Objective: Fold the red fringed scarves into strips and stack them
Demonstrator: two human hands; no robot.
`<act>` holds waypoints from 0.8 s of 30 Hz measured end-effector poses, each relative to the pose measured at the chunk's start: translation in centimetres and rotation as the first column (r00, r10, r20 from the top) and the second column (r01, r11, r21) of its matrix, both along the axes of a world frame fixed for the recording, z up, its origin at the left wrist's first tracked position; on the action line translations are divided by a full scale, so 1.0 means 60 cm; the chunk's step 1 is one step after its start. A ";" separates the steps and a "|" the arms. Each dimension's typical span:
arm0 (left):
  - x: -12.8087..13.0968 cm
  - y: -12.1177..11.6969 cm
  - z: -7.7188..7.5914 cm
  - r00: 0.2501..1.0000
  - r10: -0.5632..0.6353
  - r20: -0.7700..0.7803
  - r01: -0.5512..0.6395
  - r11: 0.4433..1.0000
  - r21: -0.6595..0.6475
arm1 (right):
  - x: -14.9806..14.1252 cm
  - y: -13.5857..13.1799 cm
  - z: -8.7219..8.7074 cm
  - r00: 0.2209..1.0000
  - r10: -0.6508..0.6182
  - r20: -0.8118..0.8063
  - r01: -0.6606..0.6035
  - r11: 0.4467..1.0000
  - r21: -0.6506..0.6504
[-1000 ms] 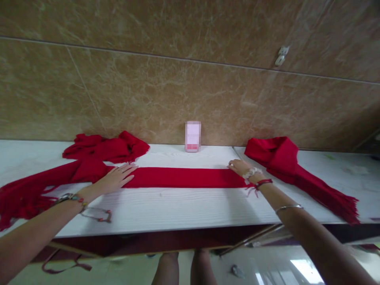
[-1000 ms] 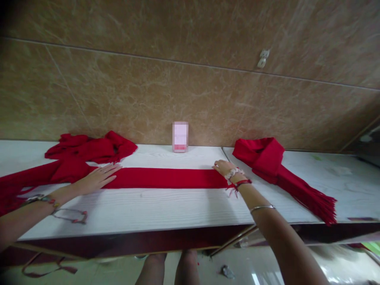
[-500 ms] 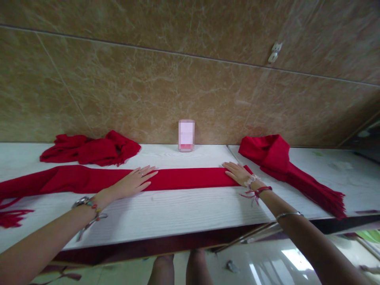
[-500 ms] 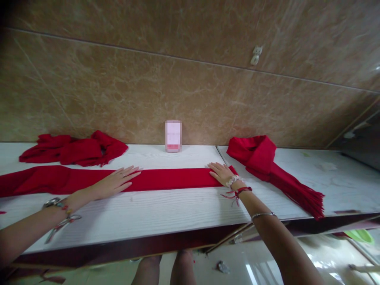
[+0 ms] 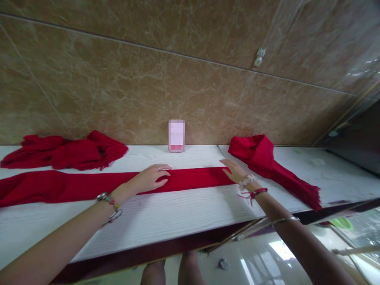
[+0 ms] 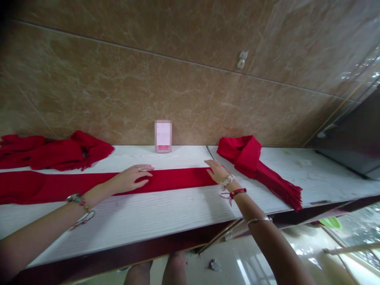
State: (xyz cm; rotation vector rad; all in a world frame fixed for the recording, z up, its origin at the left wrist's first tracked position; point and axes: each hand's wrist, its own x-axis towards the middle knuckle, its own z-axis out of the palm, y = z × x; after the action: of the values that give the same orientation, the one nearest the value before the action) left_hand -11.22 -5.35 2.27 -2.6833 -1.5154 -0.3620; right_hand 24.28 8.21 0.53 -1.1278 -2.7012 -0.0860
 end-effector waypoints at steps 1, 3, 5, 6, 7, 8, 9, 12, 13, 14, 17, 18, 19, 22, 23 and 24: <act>0.025 0.009 0.002 0.997 -0.076 0.011 0.076 0.997 -0.014 | -0.011 -0.014 0.000 0.998 0.060 0.008 -0.060 0.998 -0.007; 0.067 0.020 0.006 0.984 -0.179 0.000 0.178 0.982 -0.057 | -0.026 -0.040 -0.004 0.977 0.212 0.028 -0.212 0.977 -0.025; 0.092 0.024 0.009 0.977 -0.212 -0.034 0.208 0.974 -0.085 | -0.032 -0.058 -0.007 0.945 0.324 0.044 -0.323 0.946 -0.026; 0.098 0.024 0.009 0.977 -0.207 -0.053 0.202 0.975 -0.087 | -0.032 -0.062 -0.009 0.936 0.349 0.049 -0.348 0.937 -0.021; 0.100 0.024 0.010 0.978 -0.199 -0.070 0.192 0.978 -0.085 | -0.030 -0.063 -0.009 0.934 0.354 0.052 -0.353 0.935 -0.016; 0.100 0.023 0.011 0.978 -0.190 -0.086 0.183 0.980 -0.083 | -0.028 -0.061 -0.009 0.933 0.355 0.054 -0.355 0.935 -0.012; 0.097 0.022 0.012 0.978 -0.183 -0.099 0.175 0.981 -0.084 | -0.026 -0.058 -0.009 0.932 0.358 0.057 -0.358 0.934 -0.010; 0.089 0.019 0.017 0.975 -0.187 -0.120 0.175 0.979 -0.104 | -0.021 -0.049 -0.005 0.923 0.381 0.050 -0.382 0.924 0.015; 0.087 0.018 0.019 0.973 -0.193 -0.123 0.181 0.978 -0.107 | -0.020 -0.049 -0.004 0.921 0.388 0.035 -0.389 0.921 0.035; 0.085 0.017 0.021 0.971 -0.201 -0.126 0.189 0.976 -0.105 | -0.020 -0.050 -0.004 0.922 0.388 0.010 -0.388 0.920 0.060; 0.083 0.011 0.021 0.968 -0.207 -0.144 0.198 0.977 -0.076 | -0.017 -0.058 -0.008 0.927 0.367 -0.072 -0.356 0.925 0.131; 0.083 0.008 0.018 0.966 -0.205 -0.158 0.197 0.978 -0.067 | -0.015 -0.062 -0.012 0.925 0.372 -0.081 -0.359 0.922 0.146; 0.084 0.005 0.014 0.964 -0.202 -0.174 0.194 0.979 -0.058 | -0.013 -0.065 -0.016 0.919 0.386 -0.077 -0.371 0.915 0.156; 0.085 -0.004 0.001 0.958 -0.199 -0.207 0.196 0.980 -0.033 | -0.006 -0.072 -0.027 0.902 0.429 -0.047 -0.416 0.893 0.169; 0.086 -0.006 -0.001 0.957 -0.205 -0.205 0.203 0.979 -0.028 | -0.005 -0.074 -0.027 0.901 0.431 -0.049 -0.418 0.892 0.170; 0.087 -0.007 -0.002 0.957 -0.213 -0.195 0.211 0.977 -0.028 | -0.006 -0.076 -0.027 0.903 0.426 -0.057 -0.412 0.896 0.167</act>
State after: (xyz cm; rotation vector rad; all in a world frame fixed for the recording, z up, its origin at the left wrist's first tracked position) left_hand -6.03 -5.79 2.14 -2.7963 -1.1828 -0.0916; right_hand 23.92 3.68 -1.06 -0.4756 -2.7317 -0.1611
